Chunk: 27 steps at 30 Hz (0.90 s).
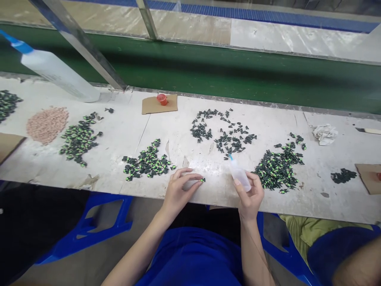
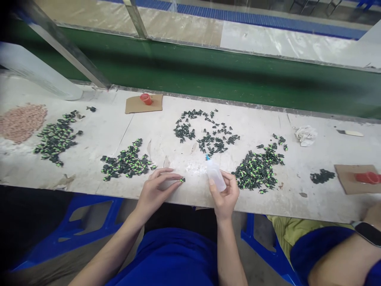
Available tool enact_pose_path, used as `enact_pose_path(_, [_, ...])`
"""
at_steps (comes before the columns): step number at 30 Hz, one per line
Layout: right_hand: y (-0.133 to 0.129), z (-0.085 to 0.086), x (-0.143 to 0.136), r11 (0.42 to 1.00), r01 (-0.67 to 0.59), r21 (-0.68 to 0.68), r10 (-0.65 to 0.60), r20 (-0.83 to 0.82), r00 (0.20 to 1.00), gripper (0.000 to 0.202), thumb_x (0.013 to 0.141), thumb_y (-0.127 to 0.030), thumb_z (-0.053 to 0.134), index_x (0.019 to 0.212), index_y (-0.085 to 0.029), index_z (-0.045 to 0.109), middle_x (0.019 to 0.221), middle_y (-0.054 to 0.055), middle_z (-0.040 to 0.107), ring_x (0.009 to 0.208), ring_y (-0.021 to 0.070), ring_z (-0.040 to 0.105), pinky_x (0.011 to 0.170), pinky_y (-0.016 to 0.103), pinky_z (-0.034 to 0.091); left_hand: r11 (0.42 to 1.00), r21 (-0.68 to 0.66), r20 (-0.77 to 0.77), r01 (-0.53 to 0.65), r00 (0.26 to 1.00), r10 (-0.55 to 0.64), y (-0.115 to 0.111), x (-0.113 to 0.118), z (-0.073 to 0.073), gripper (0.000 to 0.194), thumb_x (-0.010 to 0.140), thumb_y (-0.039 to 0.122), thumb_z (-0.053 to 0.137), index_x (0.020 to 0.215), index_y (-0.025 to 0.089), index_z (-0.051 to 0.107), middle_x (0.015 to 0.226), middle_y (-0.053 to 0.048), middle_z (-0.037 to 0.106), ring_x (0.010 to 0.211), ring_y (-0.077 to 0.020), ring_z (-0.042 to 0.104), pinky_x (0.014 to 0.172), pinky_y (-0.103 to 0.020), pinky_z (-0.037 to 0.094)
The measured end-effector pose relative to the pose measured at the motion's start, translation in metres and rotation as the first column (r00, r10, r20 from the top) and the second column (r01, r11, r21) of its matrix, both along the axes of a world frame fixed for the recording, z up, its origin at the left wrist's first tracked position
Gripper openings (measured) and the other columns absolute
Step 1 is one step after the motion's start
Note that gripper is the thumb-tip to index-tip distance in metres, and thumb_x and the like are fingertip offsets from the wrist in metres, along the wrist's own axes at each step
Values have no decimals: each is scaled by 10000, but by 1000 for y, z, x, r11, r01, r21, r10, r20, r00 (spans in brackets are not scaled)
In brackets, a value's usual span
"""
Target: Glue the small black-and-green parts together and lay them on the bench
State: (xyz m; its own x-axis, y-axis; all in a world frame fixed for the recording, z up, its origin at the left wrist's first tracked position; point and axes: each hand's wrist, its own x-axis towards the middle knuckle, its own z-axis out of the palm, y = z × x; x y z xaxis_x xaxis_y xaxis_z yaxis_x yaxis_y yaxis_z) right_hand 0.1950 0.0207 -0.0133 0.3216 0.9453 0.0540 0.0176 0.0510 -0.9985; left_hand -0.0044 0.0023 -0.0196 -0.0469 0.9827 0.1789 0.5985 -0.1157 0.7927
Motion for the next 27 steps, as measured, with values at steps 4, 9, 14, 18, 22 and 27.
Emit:
enact_pose_path(4, [8,3,1,1000,-5,13,4,11,1000,393,657,-273,785,969,-198,558,1031,123,731,1016,268,687,891,427,529,996,-15,-58,92,994,-93,16,2,6,129,794,304,709,913,261,739,949,-53,730,1023,-247,640,892,-394,520])
enact_pose_path(9, [15,0,0,996,-15,-90,27,130,991,574,659,-343,795,1160,-149,594,1110,165,721,1013,289,693,938,484,527,999,42,-168,4,986,3,65,-9,19,192,877,325,579,930,217,729,945,-65,751,919,-247,667,834,-386,521])
enact_pose_path(14, [18,-8,-1,998,5,-60,16,350,937,582,688,-379,776,1197,-148,614,1055,135,743,878,264,713,898,476,546,991,26,-283,-131,950,133,116,-13,18,139,815,232,611,868,206,737,892,-73,757,885,-293,671,826,-417,500])
enact_pose_path(18, [13,-10,-1,1000,-17,17,9,394,919,728,718,-365,764,1351,-142,481,1181,169,684,1020,272,671,898,461,549,995,-42,-269,-89,960,74,130,-15,12,129,755,166,640,822,219,736,798,-55,749,803,-278,675,790,-399,503])
enact_pose_path(22, [-8,-6,-4,970,89,225,-188,468,863,653,729,-316,776,1309,-177,510,1158,155,676,1047,269,633,812,433,574,1000,11,-271,-23,962,25,114,-18,15,130,768,189,610,766,231,733,794,-56,748,818,-271,660,788,-387,502])
enact_pose_path(27, [-31,1,-25,982,-17,190,-42,302,952,263,802,-271,711,1053,-206,661,936,86,724,807,211,690,699,381,609,993,-37,20,111,994,-111,62,-1,33,173,847,304,597,863,224,749,896,-59,756,871,-227,666,754,-334,524])
